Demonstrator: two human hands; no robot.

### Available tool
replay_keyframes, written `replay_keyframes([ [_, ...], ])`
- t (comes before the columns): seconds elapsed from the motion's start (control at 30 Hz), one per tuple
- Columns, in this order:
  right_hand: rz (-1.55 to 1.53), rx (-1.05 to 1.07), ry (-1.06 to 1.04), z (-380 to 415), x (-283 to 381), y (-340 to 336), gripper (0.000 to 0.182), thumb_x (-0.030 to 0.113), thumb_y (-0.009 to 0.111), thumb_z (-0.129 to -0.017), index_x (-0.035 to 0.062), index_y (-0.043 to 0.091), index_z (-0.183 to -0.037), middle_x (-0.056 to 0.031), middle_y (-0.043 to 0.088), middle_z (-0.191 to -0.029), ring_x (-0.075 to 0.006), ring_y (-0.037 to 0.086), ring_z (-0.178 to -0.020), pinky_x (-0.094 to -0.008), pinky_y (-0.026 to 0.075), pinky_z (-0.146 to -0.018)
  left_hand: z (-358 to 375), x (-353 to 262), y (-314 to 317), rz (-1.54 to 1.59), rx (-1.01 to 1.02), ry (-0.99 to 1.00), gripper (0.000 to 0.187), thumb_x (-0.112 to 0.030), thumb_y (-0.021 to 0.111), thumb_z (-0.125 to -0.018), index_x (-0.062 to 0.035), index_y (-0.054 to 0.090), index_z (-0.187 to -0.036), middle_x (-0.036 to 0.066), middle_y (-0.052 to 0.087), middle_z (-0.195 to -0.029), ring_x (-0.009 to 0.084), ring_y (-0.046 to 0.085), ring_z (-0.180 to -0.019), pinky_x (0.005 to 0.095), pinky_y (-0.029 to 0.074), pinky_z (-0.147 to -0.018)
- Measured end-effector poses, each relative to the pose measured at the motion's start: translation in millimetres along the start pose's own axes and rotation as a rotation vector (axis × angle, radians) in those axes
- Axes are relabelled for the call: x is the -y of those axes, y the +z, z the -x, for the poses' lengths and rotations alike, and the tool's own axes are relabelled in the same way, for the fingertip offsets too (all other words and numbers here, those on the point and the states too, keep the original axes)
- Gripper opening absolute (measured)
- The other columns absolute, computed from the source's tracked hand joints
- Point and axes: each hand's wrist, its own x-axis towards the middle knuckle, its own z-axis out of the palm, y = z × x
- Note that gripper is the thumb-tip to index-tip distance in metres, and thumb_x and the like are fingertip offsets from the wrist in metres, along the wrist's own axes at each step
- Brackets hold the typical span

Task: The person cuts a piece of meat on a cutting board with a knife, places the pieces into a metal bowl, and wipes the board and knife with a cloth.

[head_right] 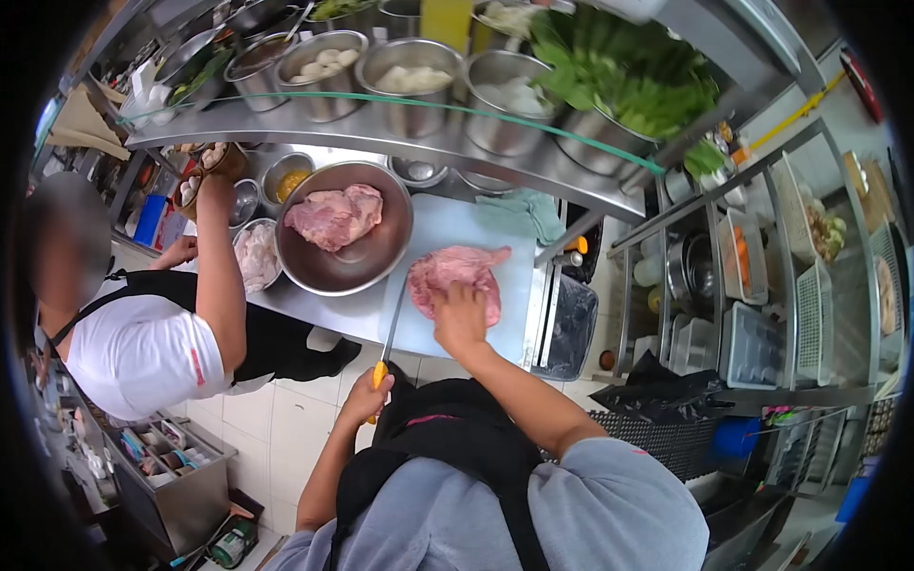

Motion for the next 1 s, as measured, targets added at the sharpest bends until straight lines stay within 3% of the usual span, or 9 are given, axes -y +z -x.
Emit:
replay_keyframes([
  [0.07,-0.038,0.023,-0.054,-2.0,53.1,12.9,0.05,0.014,0.073,-0.073,0.0117,0.071,-0.123,-0.0132,0.061,-0.112,-0.0297,0.057,-0.109,-0.0483,0.041,-0.096,20.7,6.0,-35.9,0.076,-0.099,-0.032,0.025,-0.03,0.061,-0.103,-0.0066,0.052,-0.098,0.002,0.052,-0.063,0.0103,0.048,-0.043,0.0269,0.041,-0.039],
  [0.1,0.073,0.046,-0.061,33.8,-64.3,-17.9,0.05,0.014,0.073,-0.073,0.0117,0.071,-0.123,-0.0132,0.061,-0.112,-0.0297,0.057,-0.109,-0.0483,0.041,-0.096,-5.7,-23.0,93.2,0.157,-0.03,0.007,0.025,-0.03,0.061,-0.103,-0.0066,0.052,-0.098,0.002,0.052,-0.063,0.0103,0.048,-0.043,0.0269,0.041,-0.039],
  [0.33,-0.454,-0.097,-0.122,22.4,-99.1,-16.2,0.041,0.016,0.074,-0.078,0.0093,0.071,-0.118,-0.0177,0.06,-0.119,-0.0428,0.055,-0.112,-0.0511,0.048,-0.096,30.2,-8.7,85.7,0.155,-0.216,-0.039,0.024,-0.029,0.059,-0.104,-0.0077,0.051,-0.096,0.001,0.051,-0.062,0.0095,0.047,-0.043,0.0272,0.039,-0.039],
  [0.43,-0.487,-0.012,0.123,-35.2,-138.2,-23.1,0.069,0.03,0.083,-0.073,0.01,0.061,-0.136,-0.0192,0.06,-0.124,-0.0425,0.056,-0.117,-0.0487,0.048,-0.1,44.0,2.0,90.7,0.226,-0.221,-0.076,0.026,-0.027,0.061,-0.103,-0.0054,0.05,-0.093,0.003,0.053,-0.063,0.0109,0.05,-0.044,0.0283,0.041,-0.04],
  [0.5,-0.459,0.139,0.079,-73.4,-160.4,-4.8,0.085,0.039,0.086,-0.071,0.0098,0.054,-0.143,-0.0184,0.063,-0.127,-0.039,0.058,-0.122,-0.0459,0.05,-0.101,43.7,5.2,90.5,0.276,-0.182,-0.075,0.025,-0.027,0.06,-0.103,-0.0059,0.05,-0.095,0.002,0.052,-0.063,0.0105,0.048,-0.043,0.0277,0.04,-0.04],
  [0.6,-0.622,0.948,0.006,-108.3,-151.2,-25.7,0.094,0.052,0.089,-0.069,0.0085,0.053,-0.144,-0.0157,0.071,-0.11,-0.0233,0.069,-0.091,-0.04,0.057,-0.077,39.5,4.9,87.1,0.261,-0.168,-0.085,0.025,-0.027,0.059,-0.104,-0.0062,0.049,-0.095,0.002,0.051,-0.063,0.0104,0.047,-0.043,0.0275,0.04,-0.04],
  [0.73,-0.388,1.228,0.131,-143.2,-138.7,-26.8,0.093,0.048,0.089,-0.067,0.0051,0.055,-0.142,-0.0146,0.072,-0.106,-0.0239,0.071,-0.089,-0.0409,0.058,-0.073,36.2,6.1,83.8,0.263,-0.166,-0.074,0.025,-0.028,0.059,-0.104,-0.0064,0.049,-0.095,0.002,0.052,-0.063,0.0105,0.047,-0.043,0.0276,0.04,-0.04],
  [0.83,-0.294,0.956,-0.173,-134.9,-118.9,-22.0,0.09,0.046,0.089,-0.065,0.0044,0.059,-0.139,-0.0153,0.067,-0.13,-0.0292,0.069,-0.111,-0.0497,0.058,-0.087,32.0,10.5,81.5,0.273,-0.154,-0.063,0.025,-0.027,0.059,-0.104,-0.0063,0.05,-0.095,0.003,0.053,-0.063,0.0109,0.047,-0.043,0.0281,0.041,-0.04],
  [1.0,-0.319,1.0,-0.049,-134.8,-114.3,-21.8,0.083,0.043,0.088,-0.062,0.0046,0.065,-0.132,-0.0175,0.069,-0.126,-0.0293,0.072,-0.104,-0.0473,0.059,-0.089,26.6,18.7,74.8,0.268,-0.104,-0.057,0.024,-0.027,0.058,-0.104,-0.005,0.052,-0.096,0.003,0.054,-0.063,0.0121,0.049,-0.043,0.0292,0.041,-0.04],
])
